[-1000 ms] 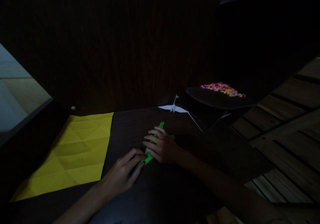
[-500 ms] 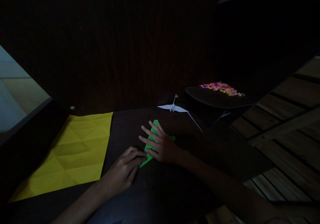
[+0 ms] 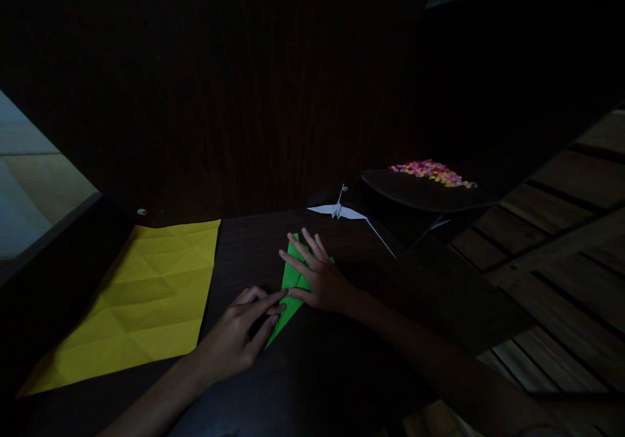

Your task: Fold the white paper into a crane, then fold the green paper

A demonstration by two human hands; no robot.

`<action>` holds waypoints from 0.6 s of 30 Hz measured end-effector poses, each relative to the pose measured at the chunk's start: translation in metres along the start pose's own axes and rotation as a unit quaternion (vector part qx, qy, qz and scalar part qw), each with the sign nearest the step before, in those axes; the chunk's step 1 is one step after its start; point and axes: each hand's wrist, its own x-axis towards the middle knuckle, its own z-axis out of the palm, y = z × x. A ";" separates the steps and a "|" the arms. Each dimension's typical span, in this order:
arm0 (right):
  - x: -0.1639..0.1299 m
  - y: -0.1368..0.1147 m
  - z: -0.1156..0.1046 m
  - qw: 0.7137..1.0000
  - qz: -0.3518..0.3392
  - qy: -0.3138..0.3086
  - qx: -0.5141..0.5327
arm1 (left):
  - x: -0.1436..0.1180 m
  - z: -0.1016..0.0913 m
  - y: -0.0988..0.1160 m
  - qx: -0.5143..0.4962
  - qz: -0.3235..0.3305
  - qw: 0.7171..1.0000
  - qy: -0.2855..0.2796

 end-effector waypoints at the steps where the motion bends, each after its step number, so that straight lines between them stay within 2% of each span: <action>1: 0.000 -0.001 0.000 1.000 0.003 0.004 -0.001 | 0.000 -0.001 0.001 0.002 0.006 1.000 -0.001; 12: -0.001 -0.007 0.008 0.999 0.035 0.022 0.025 | -0.003 -0.002 0.002 0.082 0.116 0.987 -0.073; 18: -0.002 -0.005 0.009 0.999 0.041 0.016 0.032 | -0.002 -0.006 0.007 0.097 0.117 0.984 -0.095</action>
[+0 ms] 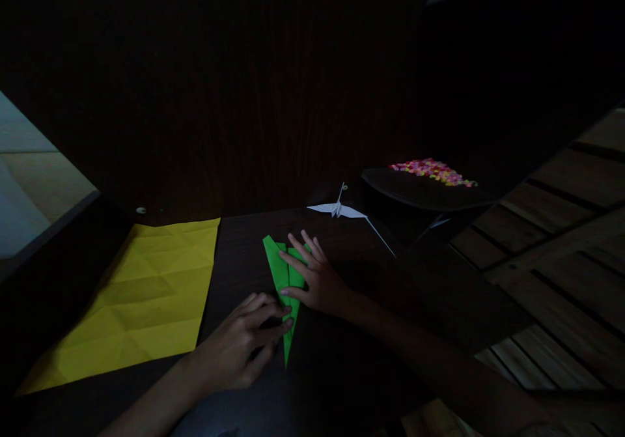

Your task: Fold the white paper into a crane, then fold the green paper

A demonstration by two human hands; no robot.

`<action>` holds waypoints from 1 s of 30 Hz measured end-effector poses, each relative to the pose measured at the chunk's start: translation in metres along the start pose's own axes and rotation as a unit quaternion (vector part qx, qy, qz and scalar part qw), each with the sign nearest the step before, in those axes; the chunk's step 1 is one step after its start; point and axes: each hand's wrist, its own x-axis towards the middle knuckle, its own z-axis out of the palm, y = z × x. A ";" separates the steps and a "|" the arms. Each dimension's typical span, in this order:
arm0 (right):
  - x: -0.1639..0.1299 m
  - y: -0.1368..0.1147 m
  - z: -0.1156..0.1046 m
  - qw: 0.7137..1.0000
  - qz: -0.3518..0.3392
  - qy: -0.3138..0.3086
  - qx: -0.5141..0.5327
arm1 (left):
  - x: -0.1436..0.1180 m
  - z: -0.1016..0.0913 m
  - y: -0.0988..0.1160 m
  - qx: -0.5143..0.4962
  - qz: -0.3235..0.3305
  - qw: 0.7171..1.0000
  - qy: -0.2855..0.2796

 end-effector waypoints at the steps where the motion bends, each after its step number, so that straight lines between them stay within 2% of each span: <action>1: 0.000 0.000 0.000 1.000 0.001 -0.001 0.002 | 0.000 -0.001 0.001 0.002 0.003 1.000 -0.004; 12: 0.000 -0.001 0.002 1.000 0.005 -0.011 0.022 | 0.005 -0.007 0.013 0.025 0.043 0.999 -0.022; 22: 0.000 0.000 0.004 0.995 -0.084 0.037 0.028 | 0.005 -0.006 0.015 0.092 0.042 0.992 -0.079; 27: 0.001 0.004 0.004 0.983 -0.178 0.028 0.039 | 0.004 -0.003 0.010 0.049 0.048 0.992 -0.109; 30: 0.001 0.005 0.004 0.983 -0.180 0.019 0.035 | 0.004 -0.003 0.009 0.019 0.040 0.992 -0.119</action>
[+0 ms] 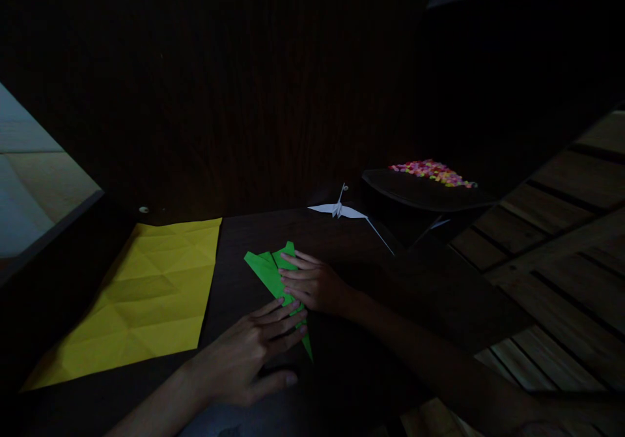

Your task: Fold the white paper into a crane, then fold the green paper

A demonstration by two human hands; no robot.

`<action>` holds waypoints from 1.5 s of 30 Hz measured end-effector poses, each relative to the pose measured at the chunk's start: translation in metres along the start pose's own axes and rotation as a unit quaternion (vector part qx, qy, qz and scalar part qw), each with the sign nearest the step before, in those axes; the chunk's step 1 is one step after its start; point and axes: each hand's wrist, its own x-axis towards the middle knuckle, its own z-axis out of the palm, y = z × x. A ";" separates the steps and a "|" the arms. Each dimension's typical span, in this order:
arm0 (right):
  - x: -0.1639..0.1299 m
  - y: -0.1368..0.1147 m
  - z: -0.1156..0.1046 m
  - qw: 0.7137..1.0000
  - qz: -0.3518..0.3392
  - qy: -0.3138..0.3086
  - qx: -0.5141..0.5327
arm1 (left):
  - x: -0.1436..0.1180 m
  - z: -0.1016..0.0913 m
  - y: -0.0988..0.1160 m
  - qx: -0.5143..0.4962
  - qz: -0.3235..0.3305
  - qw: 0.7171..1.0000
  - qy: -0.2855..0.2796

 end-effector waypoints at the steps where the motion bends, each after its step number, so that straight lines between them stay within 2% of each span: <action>1: 0.000 0.000 0.000 1.000 0.004 0.001 -0.001 | 0.000 0.000 0.000 -0.007 -0.003 1.000 -0.002; 6: -0.001 0.001 0.002 1.000 0.013 -0.012 0.005 | 0.001 -0.002 0.001 -0.029 -0.013 0.999 -0.005; 12: 0.000 -0.002 -0.001 0.998 0.056 -0.022 0.009 | 0.004 -0.005 0.004 -0.059 0.001 0.998 -0.005; 23: 0.001 -0.003 -0.002 0.994 0.099 -0.037 -0.008 | 0.010 -0.011 0.018 -0.159 0.013 0.987 -0.006; 27: 0.001 -0.004 0.000 0.993 0.107 -0.039 -0.006 | 0.009 -0.008 0.018 -0.141 0.010 0.990 -0.004; 33: 0.001 -0.003 -0.006 0.991 0.118 -0.064 0.014 | 0.009 0.004 0.015 -0.058 0.004 0.997 0.055; 40: -0.001 0.006 -0.017 0.984 0.117 -0.117 0.058 | 0.005 0.008 0.011 0.014 -0.005 0.999 0.044; 45: -0.001 0.009 -0.014 0.983 0.130 -0.110 0.063 | 0.005 0.005 0.011 -0.004 0.003 0.999 0.037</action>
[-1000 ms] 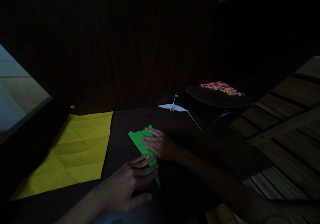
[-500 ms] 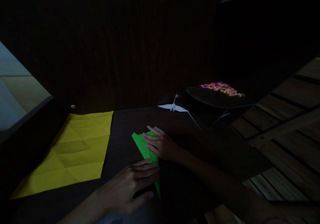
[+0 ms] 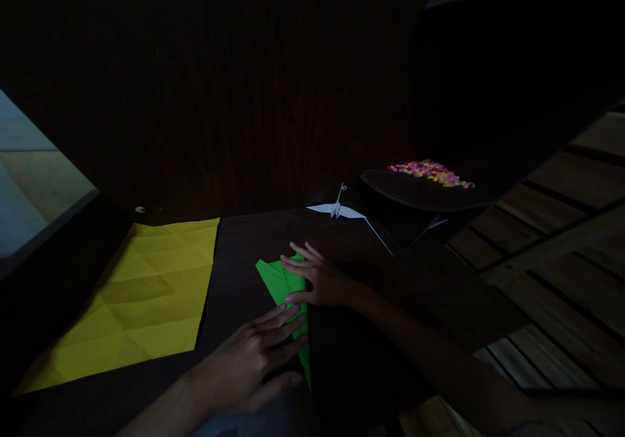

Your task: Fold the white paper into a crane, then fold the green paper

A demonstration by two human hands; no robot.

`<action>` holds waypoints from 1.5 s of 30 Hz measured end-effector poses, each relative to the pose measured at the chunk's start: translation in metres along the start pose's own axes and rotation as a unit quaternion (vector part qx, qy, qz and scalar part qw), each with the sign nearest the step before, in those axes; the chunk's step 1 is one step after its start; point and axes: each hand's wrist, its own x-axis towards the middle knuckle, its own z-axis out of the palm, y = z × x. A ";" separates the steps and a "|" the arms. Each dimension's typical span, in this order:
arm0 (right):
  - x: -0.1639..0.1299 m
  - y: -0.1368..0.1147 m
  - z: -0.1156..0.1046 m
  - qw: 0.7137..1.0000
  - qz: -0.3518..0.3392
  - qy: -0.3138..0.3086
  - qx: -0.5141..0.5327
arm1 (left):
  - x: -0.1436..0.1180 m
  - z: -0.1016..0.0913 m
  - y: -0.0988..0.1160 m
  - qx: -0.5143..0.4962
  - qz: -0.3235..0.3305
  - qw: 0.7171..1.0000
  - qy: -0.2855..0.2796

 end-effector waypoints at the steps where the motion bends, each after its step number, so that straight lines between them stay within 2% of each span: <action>1: 0.001 0.000 0.002 1.000 0.003 0.008 -0.001 | 0.000 -0.001 0.000 -0.005 -0.001 1.000 -0.002; 10: 0.004 0.003 0.014 0.992 0.053 0.109 -0.032 | 0.003 -0.009 0.003 -0.052 0.020 0.998 -0.011; 21: 0.003 0.012 0.018 0.977 0.119 0.173 -0.044 | 0.008 -0.017 0.011 -0.154 0.019 0.987 -0.052; 24: 0.003 0.013 0.019 0.973 0.130 0.186 -0.053 | 0.006 -0.013 0.010 -0.174 0.017 0.984 -0.021; 29: 0.003 0.013 0.020 0.964 0.125 0.222 -0.072 | 0.000 0.001 0.001 -0.159 -0.001 0.985 0.065; 35: 0.004 0.007 0.014 0.958 0.080 0.263 -0.077 | -0.006 0.009 -0.012 -0.105 -0.059 0.989 0.089; 42: 0.002 0.001 0.011 0.976 0.002 0.207 -0.063 | -0.006 0.016 -0.024 -0.020 -0.116 0.972 0.205; 45: 0.002 -0.001 0.011 0.981 -0.028 0.183 -0.057 | -0.005 0.017 -0.027 0.023 -0.134 0.962 0.236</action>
